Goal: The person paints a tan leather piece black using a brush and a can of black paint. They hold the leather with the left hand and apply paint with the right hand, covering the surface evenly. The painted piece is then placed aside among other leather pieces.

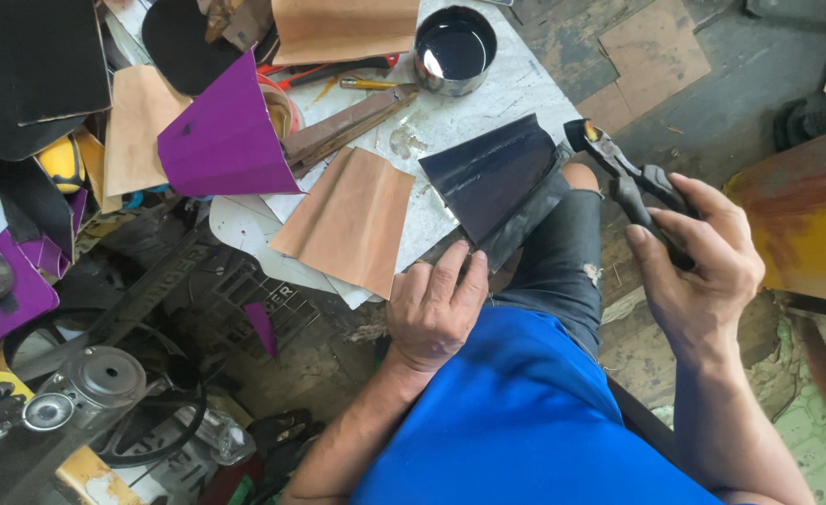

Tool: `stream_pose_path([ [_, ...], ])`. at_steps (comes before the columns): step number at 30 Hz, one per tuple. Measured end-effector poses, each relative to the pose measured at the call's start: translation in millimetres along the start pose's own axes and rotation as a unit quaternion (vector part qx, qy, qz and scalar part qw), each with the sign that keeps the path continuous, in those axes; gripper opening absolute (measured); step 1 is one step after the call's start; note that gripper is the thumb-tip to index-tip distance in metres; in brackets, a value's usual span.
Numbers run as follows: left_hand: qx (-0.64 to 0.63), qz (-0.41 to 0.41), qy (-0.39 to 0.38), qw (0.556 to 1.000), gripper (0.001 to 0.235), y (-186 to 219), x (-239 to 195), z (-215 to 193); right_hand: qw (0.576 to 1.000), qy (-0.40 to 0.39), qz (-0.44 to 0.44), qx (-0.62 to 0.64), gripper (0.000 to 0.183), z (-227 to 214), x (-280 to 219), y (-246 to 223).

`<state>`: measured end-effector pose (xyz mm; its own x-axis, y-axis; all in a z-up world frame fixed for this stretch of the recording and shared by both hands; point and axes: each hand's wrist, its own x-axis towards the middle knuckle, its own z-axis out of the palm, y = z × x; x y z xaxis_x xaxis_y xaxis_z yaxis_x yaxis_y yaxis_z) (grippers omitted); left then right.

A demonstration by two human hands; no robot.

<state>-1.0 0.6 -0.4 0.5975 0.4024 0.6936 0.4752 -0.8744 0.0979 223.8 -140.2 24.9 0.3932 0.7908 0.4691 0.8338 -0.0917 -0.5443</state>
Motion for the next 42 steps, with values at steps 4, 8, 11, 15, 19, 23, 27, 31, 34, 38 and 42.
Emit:
stream_pose_path([
  [4,0.0,0.001,0.001,1.0,0.006,0,0,-1,0.999,0.001,-0.011,0.053,0.026,1,-6,-12],
  [8,-0.006,-0.006,0.001,1.0,0.01,2,0,0,0.991,-0.059,-0.026,0.114,0.024,9,-16,-25],
  [11,-0.012,-0.004,0.058,0.998,0.008,2,-5,11,0.991,-0.047,-0.001,0.123,0.016,21,-16,-37],
  [15,-0.023,-0.001,0.068,0.997,0.006,1,-5,12,0.991,-0.053,-0.005,0.122,0.017,25,-20,-29],
  [19,-0.015,0.007,0.07,0.997,0.006,1,-6,14,0.995,-0.035,-0.012,0.097,0.016,22,-22,-10],
  [23,-0.005,-0.002,0.002,1.0,0.004,4,1,1,0.999,-0.033,-0.012,0.036,0.022,12,-16,0],
  [27,-0.009,0.0,-0.002,1.0,0.006,4,-2,2,0.999,0.007,0.001,0.033,0.027,14,-22,13],
  [31,-0.009,-0.001,0.001,1.0,0.006,4,-2,2,0.996,0.038,0.05,0.067,0.025,12,-26,6],
  [34,-0.005,-0.001,-0.004,1.0,0.004,5,0,0,0.991,0.013,0.036,0.126,0.023,14,-31,-3],
  [38,0.003,-0.002,0.003,1.0,0.008,6,3,0,0.987,-0.042,-0.033,0.153,0.021,23,-28,-16],
  [42,0.001,-0.002,0.004,1.0,0.004,6,0,0,0.992,-0.037,0.005,0.117,0.021,26,-40,5],
])
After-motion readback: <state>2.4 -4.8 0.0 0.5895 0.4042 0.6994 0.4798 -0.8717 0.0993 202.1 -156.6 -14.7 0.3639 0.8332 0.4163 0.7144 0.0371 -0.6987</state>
